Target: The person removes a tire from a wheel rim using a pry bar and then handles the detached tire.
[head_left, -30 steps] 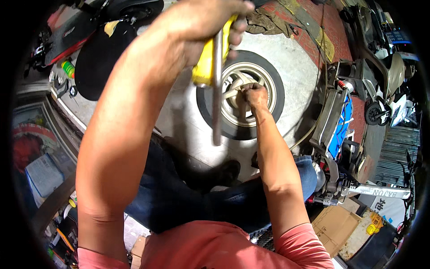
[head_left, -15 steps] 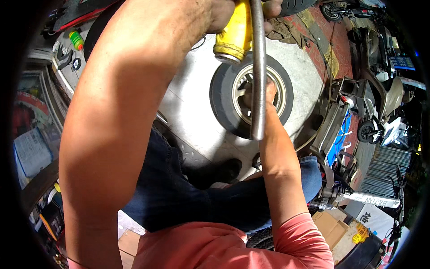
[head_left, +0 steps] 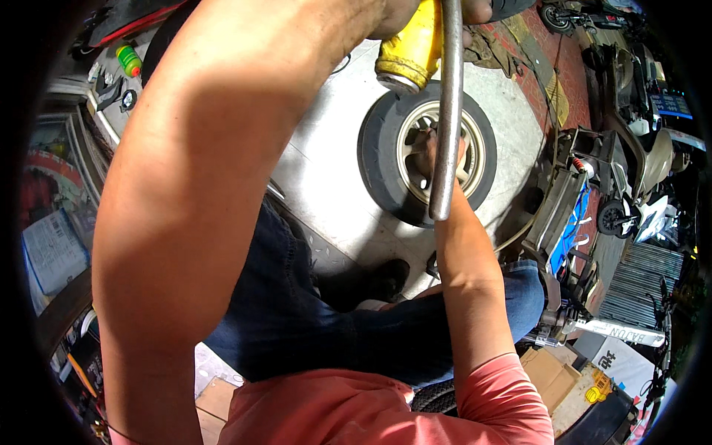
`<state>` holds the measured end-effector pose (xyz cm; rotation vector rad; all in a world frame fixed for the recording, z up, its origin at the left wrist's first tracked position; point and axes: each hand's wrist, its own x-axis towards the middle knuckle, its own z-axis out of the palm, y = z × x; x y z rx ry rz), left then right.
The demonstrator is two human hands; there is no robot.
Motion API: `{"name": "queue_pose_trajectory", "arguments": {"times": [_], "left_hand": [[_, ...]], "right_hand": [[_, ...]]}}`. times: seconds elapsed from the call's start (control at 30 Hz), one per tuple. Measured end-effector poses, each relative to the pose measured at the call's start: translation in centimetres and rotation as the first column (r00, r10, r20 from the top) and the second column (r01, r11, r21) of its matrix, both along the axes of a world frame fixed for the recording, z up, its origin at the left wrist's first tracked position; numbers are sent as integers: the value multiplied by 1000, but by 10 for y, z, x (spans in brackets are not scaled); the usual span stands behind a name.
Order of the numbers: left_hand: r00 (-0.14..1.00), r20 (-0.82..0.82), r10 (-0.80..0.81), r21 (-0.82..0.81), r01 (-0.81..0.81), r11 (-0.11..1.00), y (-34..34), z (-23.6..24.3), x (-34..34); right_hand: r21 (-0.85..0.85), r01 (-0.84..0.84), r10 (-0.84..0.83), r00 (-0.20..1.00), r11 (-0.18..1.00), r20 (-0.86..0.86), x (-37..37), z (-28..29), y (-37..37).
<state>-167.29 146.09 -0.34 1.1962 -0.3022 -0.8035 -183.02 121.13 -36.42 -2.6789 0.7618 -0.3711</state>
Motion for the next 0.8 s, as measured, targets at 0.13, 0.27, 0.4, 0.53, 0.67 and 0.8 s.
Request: {"name": "queue_pose_trajectory", "arguments": {"times": [0.13,0.27,0.4,0.53,0.67,0.8], "left_hand": [[1000,-4,13,9,-12,1000,3,2,-3],[999,-8,35,14,-35,999,7,1,0],[1000,-12,14,-4,-14,1000,2,3,2],[1000,-10,19,-8,-19,1000,2,3,3],[999,-20,29,52,-28,998,0,9,6],[999,32,8,124,-12,992,1,11,6]], "right_hand": [[-188,-169,179,983,968,36,4,6,14],[-31,-44,34,962,999,-271,20,29,27],[-35,50,-59,939,998,-339,19,28,13],[211,285,-173,886,935,-430,34,29,2],[184,252,-142,875,950,-464,41,27,-3],[94,223,-130,809,970,-573,48,36,0]]}}
